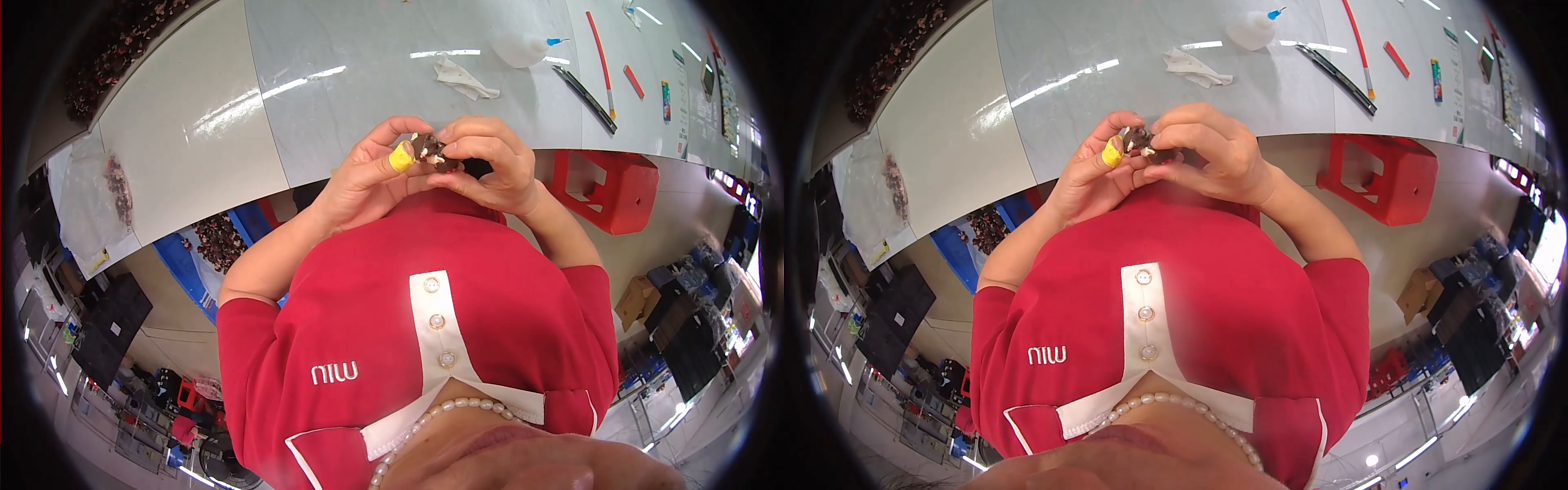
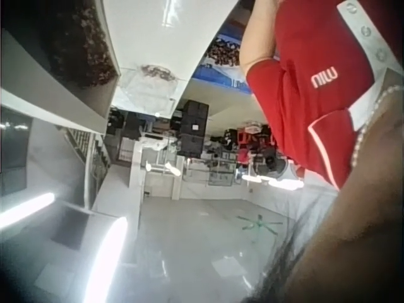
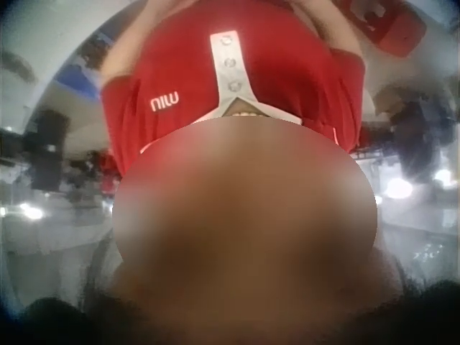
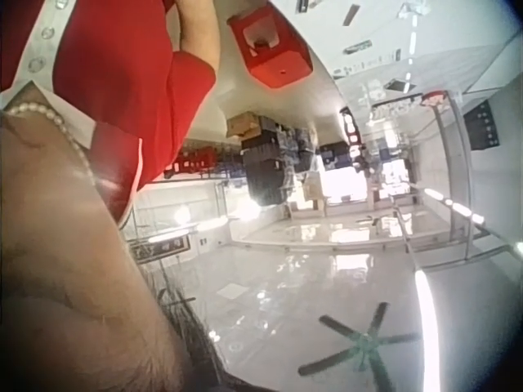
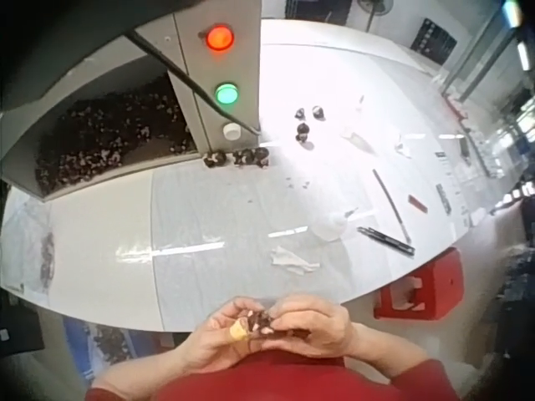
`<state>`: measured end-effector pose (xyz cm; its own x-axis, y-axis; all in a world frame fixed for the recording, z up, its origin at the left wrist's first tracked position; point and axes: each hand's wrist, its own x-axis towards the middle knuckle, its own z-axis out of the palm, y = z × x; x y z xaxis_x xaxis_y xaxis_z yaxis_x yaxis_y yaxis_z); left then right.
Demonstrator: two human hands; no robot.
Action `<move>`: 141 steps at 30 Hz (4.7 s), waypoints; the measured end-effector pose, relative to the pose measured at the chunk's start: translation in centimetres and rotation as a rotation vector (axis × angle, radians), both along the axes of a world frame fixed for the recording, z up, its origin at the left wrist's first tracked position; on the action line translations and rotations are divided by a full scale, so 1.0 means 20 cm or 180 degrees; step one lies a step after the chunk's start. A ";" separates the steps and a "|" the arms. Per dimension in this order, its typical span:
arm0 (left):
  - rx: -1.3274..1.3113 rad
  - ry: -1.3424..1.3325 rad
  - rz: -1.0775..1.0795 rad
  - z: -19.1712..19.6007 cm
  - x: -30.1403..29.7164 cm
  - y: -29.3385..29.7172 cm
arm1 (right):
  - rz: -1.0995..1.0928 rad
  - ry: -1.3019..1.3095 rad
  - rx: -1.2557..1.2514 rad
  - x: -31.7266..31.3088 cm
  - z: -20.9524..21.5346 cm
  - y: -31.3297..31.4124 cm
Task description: The person assembles a plastic toy figure by joining its plastic components with glue from a bottle.
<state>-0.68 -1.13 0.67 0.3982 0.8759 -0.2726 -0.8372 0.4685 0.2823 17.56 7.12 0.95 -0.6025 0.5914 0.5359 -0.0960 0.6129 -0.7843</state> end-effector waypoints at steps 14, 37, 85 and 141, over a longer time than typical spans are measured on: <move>-0.0044 -0.0289 -0.0416 0.00 0.01 0.00 | 0.0261 0.0029 0.0450 0.06 -0.05 0.01; -0.0033 0.0221 -0.0362 0.04 -0.01 -0.01 | 0.0067 -0.0113 -0.0096 0.03 0.00 -0.02; 0.0399 0.1482 -0.0060 0.05 0.08 -0.10 | -0.0600 -0.0863 -0.0845 0.13 0.11 -0.16; 0.0577 0.2038 0.0143 -0.08 0.01 -0.16 | -0.0550 -0.1566 -0.1272 -0.01 0.13 -0.18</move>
